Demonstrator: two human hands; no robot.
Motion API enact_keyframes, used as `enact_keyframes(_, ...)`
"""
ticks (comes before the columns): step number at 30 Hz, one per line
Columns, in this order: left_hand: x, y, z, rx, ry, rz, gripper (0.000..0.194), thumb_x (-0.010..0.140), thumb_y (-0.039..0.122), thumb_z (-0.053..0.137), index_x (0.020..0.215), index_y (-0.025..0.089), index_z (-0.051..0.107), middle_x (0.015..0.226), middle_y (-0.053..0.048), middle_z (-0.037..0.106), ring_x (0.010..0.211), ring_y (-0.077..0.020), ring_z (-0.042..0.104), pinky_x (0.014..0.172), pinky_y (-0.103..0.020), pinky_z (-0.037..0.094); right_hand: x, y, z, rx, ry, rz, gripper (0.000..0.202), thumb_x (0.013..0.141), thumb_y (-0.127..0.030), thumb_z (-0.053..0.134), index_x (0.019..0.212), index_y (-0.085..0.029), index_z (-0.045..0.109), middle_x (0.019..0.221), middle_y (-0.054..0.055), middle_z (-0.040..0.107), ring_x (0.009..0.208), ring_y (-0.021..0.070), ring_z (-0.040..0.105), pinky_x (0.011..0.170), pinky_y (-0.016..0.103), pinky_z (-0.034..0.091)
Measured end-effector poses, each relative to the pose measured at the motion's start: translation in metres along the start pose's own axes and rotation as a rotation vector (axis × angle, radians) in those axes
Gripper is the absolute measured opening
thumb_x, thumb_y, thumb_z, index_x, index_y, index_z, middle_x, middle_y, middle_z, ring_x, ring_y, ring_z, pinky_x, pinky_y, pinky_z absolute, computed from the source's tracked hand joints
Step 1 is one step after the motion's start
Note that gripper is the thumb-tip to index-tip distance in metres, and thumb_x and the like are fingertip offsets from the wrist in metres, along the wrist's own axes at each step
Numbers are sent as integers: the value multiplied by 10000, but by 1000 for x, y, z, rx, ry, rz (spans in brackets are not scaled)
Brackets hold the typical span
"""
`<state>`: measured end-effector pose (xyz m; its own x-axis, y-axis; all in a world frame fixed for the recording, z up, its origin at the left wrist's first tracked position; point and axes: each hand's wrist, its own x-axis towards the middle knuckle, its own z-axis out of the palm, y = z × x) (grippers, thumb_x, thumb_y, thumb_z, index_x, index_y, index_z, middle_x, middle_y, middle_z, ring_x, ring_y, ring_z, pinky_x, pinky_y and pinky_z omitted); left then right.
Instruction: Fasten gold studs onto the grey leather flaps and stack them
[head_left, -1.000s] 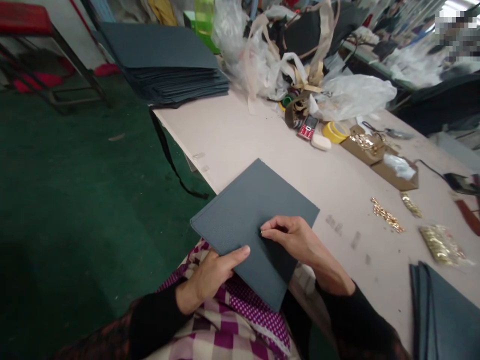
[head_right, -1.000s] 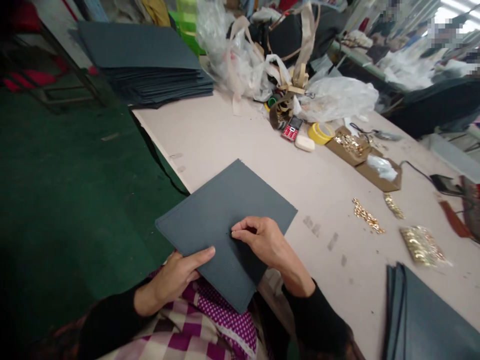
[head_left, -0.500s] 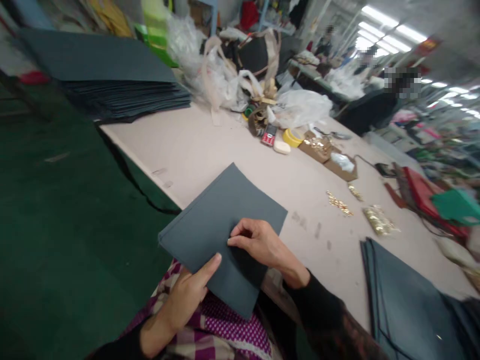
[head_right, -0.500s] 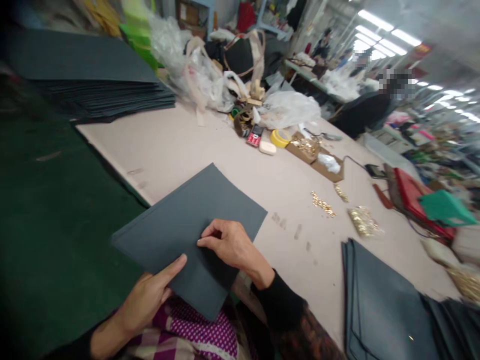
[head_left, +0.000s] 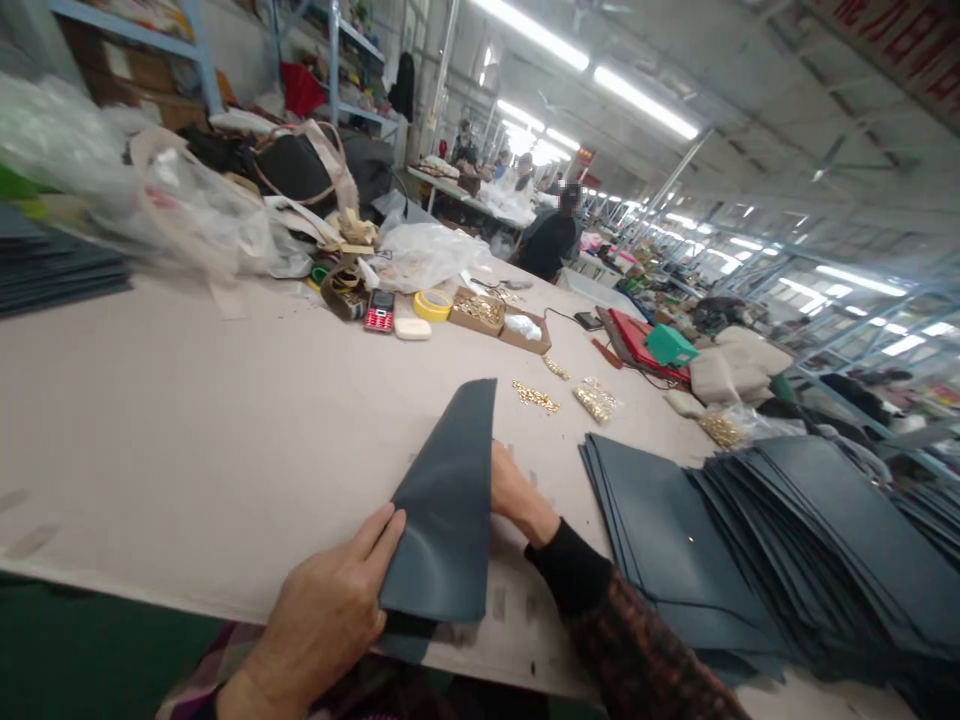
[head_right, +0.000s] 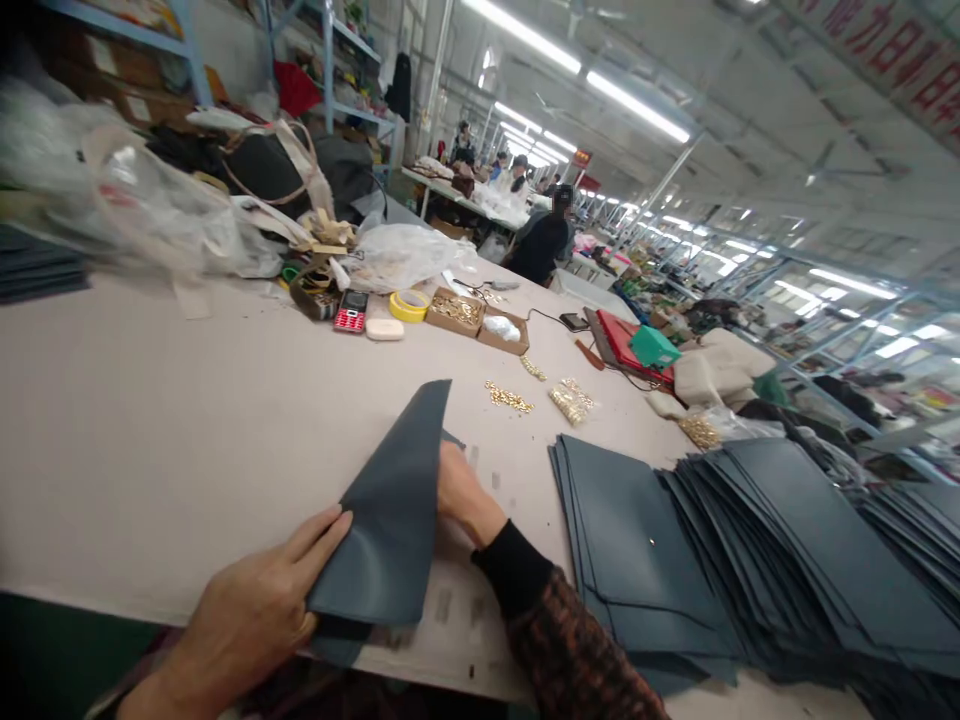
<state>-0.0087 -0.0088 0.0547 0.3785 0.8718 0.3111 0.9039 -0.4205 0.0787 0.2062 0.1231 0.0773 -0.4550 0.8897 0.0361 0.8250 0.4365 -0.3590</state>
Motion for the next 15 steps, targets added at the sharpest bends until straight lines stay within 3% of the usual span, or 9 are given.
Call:
enact_keyframes(4, -4, 0, 12, 21, 83, 36, 671, 628, 23, 420, 1260, 118, 625, 1330, -78, 614, 817, -216, 735, 661, -338, 605, 13, 65, -36, -202, 136, 305, 279, 920, -189, 463, 1094, -115, 668, 1085, 158, 695, 978, 234, 636, 866, 308, 444)
enact_keyframes(7, -6, -5, 17, 21, 153, 62, 632, 647, 33, 421, 1233, 115, 641, 1307, -84, 630, 859, -213, 734, 689, -333, 599, 27, 100, -47, -323, 139, 442, 297, 919, -178, 449, 1086, -87, 678, 1080, 199, 691, 1035, 264, 633, 906, 331, 428)
enact_keyframes(11, -5, -8, 20, 35, 221, 110, 589, 659, 62, 433, 1206, 101, 647, 1263, -107, 659, 862, -209, 737, 689, -320, 591, 46, 120, -46, -432, 84, 493, 304, 936, -176, 420, 1026, -105, 701, 1064, 187, 698, 1034, 246, 642, 897, 302, 432)
enact_keyframes(15, -3, -9, 19, 23, 266, 139, 575, 652, 69, 428, 1184, 109, 642, 1220, -113, 686, 870, -198, 736, 691, -302, 586, 58, 118, -46, -522, 17, 481, 292, 922, -150, 436, 1051, -89, 690, 1097, 206, 683, 1047, 254, 643, 881, 299, 444)
